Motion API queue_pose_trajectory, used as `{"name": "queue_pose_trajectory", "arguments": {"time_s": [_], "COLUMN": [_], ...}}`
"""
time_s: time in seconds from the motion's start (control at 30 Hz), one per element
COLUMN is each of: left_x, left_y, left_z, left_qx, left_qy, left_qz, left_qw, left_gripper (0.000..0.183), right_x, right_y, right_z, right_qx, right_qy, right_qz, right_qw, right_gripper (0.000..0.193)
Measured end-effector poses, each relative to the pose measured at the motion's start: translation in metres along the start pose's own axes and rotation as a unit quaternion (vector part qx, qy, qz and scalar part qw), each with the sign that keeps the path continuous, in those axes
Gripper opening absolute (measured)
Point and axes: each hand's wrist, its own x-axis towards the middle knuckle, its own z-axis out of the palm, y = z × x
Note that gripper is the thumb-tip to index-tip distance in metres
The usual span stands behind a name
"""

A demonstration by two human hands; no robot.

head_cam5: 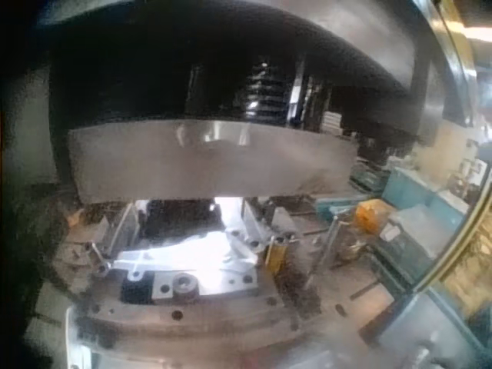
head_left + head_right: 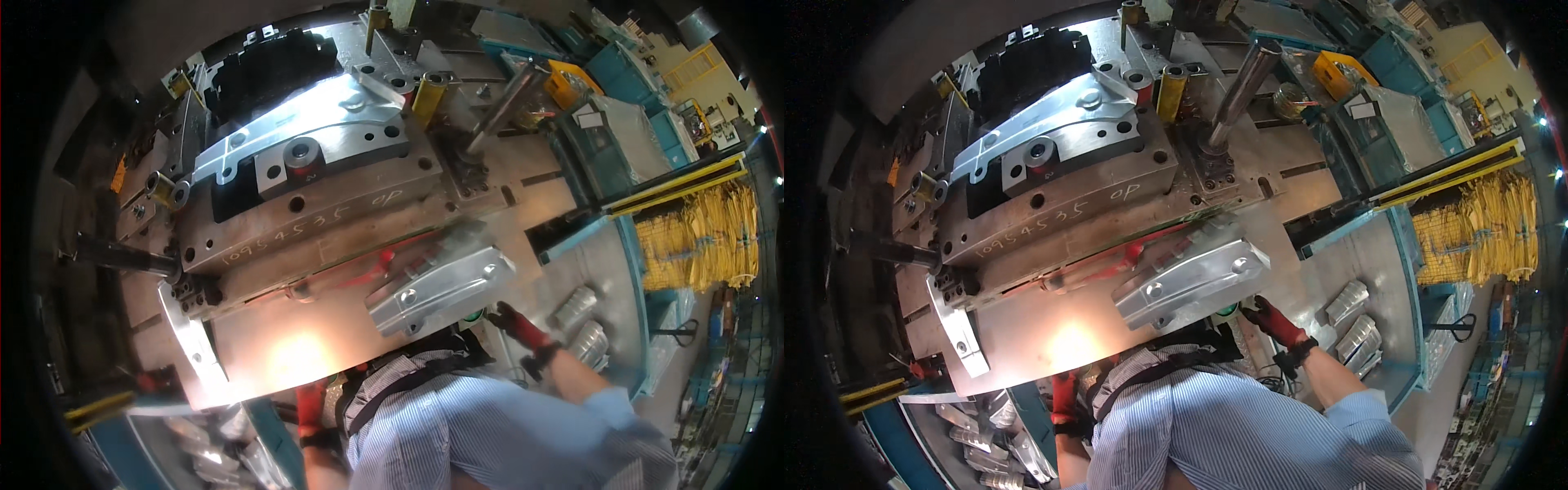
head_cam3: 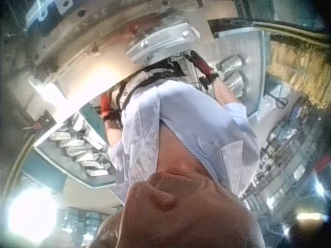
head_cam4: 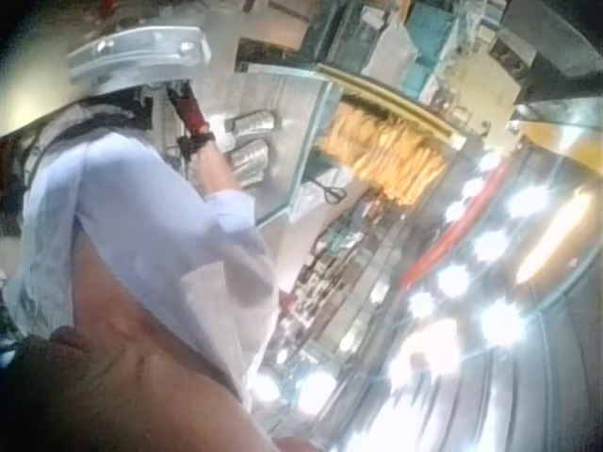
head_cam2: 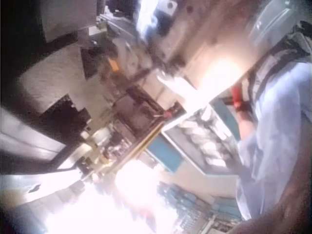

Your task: The recorder is fabricating metal pieces using a machine.

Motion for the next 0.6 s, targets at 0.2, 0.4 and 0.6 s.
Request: {"name": "queue_pose_trajectory", "arguments": {"time_s": [0.2, 0.4, 0.6], "left_x": [0.011, 0.015, 0.018], "left_y": [-0.034, 0.015, 0.015], "left_z": [-0.010, 0.010, 0.007], "left_qx": [0.187, 0.089, 0.011], "left_qy": [0.025, 0.026, 0.005], "left_qz": [0.134, 0.052, 0.086], "left_qw": [0.973, 0.994, 0.996], "left_gripper": [0.021, 0.042, 0.045], "right_x": [0.047, 0.065, 0.073], "right_y": [0.003, 0.022, 0.010], "right_z": [0.034, 0.037, 0.040], "right_qx": [0.167, -0.063, -0.108], "right_qy": [-0.022, 0.072, 0.068], "right_qz": [-0.070, -0.176, -0.171], "right_qw": [0.983, 0.980, 0.977], "right_gripper": [0.060, 0.054, 0.055]}}
